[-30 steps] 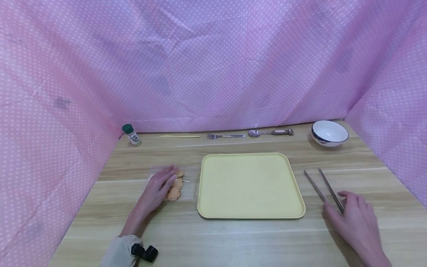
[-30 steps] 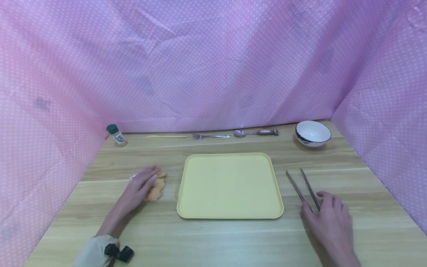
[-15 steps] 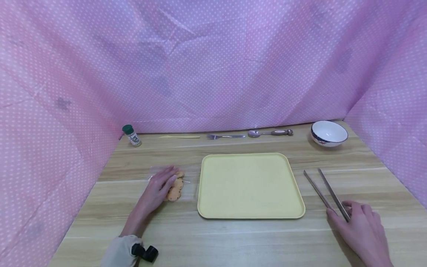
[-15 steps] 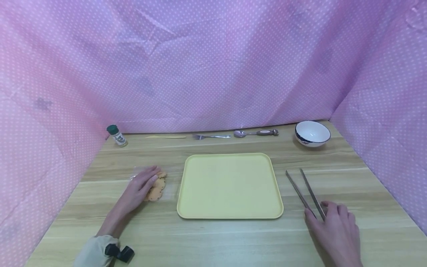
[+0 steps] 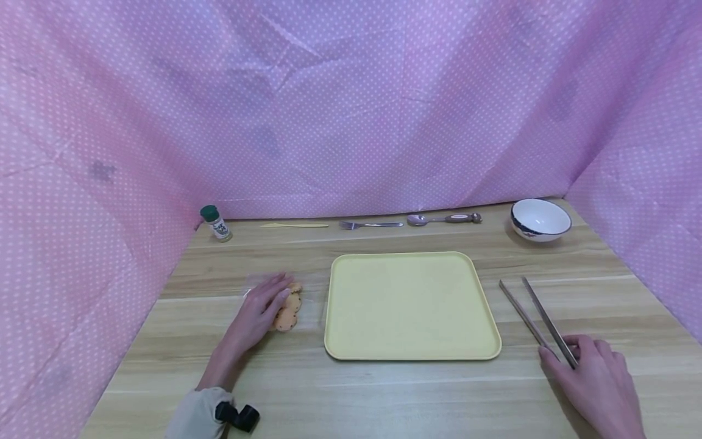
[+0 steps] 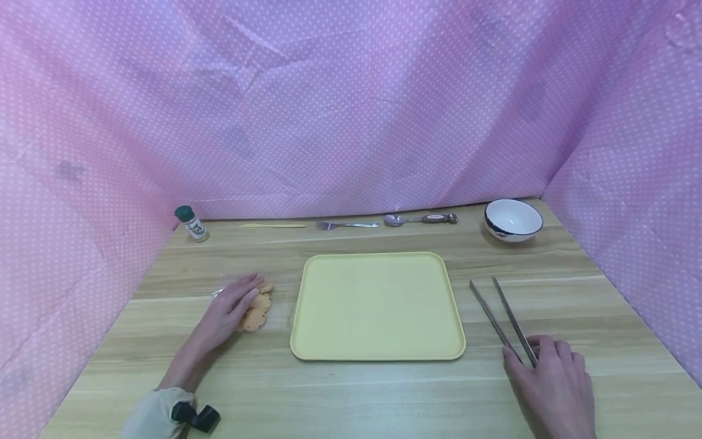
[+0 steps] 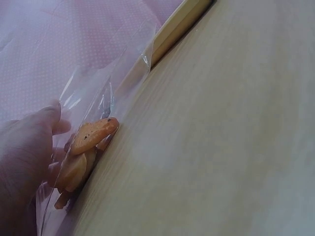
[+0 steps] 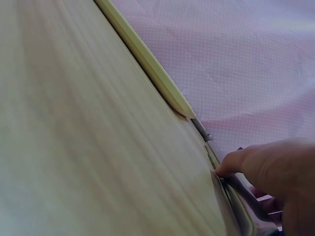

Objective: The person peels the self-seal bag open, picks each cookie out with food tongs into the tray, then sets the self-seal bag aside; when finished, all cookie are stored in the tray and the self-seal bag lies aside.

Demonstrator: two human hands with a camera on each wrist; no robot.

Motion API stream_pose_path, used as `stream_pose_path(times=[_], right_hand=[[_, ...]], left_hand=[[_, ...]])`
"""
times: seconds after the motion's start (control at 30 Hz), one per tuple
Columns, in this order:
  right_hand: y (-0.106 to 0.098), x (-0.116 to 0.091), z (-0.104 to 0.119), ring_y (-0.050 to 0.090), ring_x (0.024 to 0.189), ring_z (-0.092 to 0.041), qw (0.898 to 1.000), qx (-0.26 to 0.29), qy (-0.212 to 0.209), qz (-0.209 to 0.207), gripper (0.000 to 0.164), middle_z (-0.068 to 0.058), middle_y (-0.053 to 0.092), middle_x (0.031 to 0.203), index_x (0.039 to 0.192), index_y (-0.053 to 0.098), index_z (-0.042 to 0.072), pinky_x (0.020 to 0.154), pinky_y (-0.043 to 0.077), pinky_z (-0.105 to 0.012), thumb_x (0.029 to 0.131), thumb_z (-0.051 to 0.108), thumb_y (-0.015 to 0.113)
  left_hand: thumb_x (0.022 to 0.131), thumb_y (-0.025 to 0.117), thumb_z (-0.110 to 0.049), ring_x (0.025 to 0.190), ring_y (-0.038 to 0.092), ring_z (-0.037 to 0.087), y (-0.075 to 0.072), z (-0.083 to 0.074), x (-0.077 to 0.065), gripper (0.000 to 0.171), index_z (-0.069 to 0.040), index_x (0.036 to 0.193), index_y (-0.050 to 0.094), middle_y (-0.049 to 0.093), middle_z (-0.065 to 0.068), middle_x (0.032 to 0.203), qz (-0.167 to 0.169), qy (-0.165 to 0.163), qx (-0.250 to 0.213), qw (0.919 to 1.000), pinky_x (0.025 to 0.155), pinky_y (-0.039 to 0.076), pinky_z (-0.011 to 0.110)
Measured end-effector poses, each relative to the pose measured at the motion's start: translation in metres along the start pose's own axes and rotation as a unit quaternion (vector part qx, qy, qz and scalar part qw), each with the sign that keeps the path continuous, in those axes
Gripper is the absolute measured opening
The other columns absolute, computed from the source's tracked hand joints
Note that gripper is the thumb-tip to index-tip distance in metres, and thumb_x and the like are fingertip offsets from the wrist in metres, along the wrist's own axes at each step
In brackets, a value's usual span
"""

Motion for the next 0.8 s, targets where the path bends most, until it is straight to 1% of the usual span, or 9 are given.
stream_pose_path(times=[0.1,0.23,0.37,0.57,0.67,0.8], right_hand=[[-0.0003,-0.0005,0.0016,0.048,0.099,-0.059,1.0,0.007,-0.002,0.001,0.059,-0.041,0.057,0.107,0.117,0.058,-0.018,0.077,0.041,-0.068,0.097,0.035,0.072],[-0.0028,0.0002,0.0049,0.05,0.098,-0.059,1.0,0.018,-0.015,-0.012,0.054,-0.043,0.057,0.103,0.115,0.058,-0.021,0.079,0.042,-0.067,0.096,0.027,0.073],[-0.0055,0.0012,0.0071,0.054,0.094,-0.057,0.999,0.021,-0.028,-0.025,0.048,-0.041,0.059,0.098,0.112,0.06,-0.021,0.075,0.043,-0.065,0.094,0.022,0.074],[-0.0068,0.0037,0.0055,0.058,0.09,-0.056,0.999,0.023,-0.034,-0.022,0.049,-0.041,0.06,0.098,0.113,0.06,-0.021,0.07,0.046,-0.063,0.094,0.022,0.074],[-0.0081,0.0054,0.0041,0.062,0.085,-0.051,0.999,0.026,-0.033,-0.019,0.049,-0.035,0.064,0.094,0.114,0.061,-0.019,0.063,0.048,-0.058,0.094,0.023,0.075],[-0.0093,0.0067,0.0027,0.063,0.086,-0.049,0.999,0.031,-0.021,-0.015,0.048,-0.033,0.066,0.097,0.117,0.061,-0.017,0.064,0.049,-0.057,0.096,0.025,0.073]], left_hand=[[0.112,0.049,-0.03,0.145,0.04,0.042,-0.0008,-0.0008,-0.0003,0.043,-0.005,0.146,0.059,0.048,0.021,0.154,-0.002,0.003,-0.001,1.0,0.117,0.028,0.064],[0.112,0.049,-0.029,0.144,0.04,0.043,-0.0012,-0.0011,-0.0007,0.043,-0.005,0.145,0.06,0.048,0.021,0.154,-0.003,0.007,-0.002,1.0,0.117,0.028,0.064],[0.112,0.049,-0.029,0.144,0.041,0.043,-0.0009,-0.0009,-0.0008,0.043,-0.005,0.146,0.059,0.049,0.022,0.154,-0.002,0.01,-0.003,0.9999,0.117,0.028,0.064],[0.112,0.049,-0.029,0.144,0.04,0.042,-0.0001,-0.0003,-0.0008,0.043,-0.005,0.146,0.059,0.048,0.021,0.154,-0.001,0.008,-0.005,1.0,0.117,0.027,0.064],[0.112,0.049,-0.03,0.144,0.04,0.042,-0.0001,-0.0005,-0.0004,0.043,-0.005,0.146,0.059,0.048,0.021,0.154,0.0,0.006,-0.006,1.0,0.117,0.026,0.065],[0.112,0.05,-0.029,0.144,0.041,0.042,-0.0005,-0.0009,0.0004,0.043,-0.005,0.145,0.06,0.049,0.021,0.154,-0.002,0.007,-0.005,1.0,0.117,0.026,0.065]])
Point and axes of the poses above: each hand's wrist, its own x-axis towards the middle knuckle, its own y-axis out of the palm, z = x × y, the point moved 7 cm from there along x, towards the middle knuckle
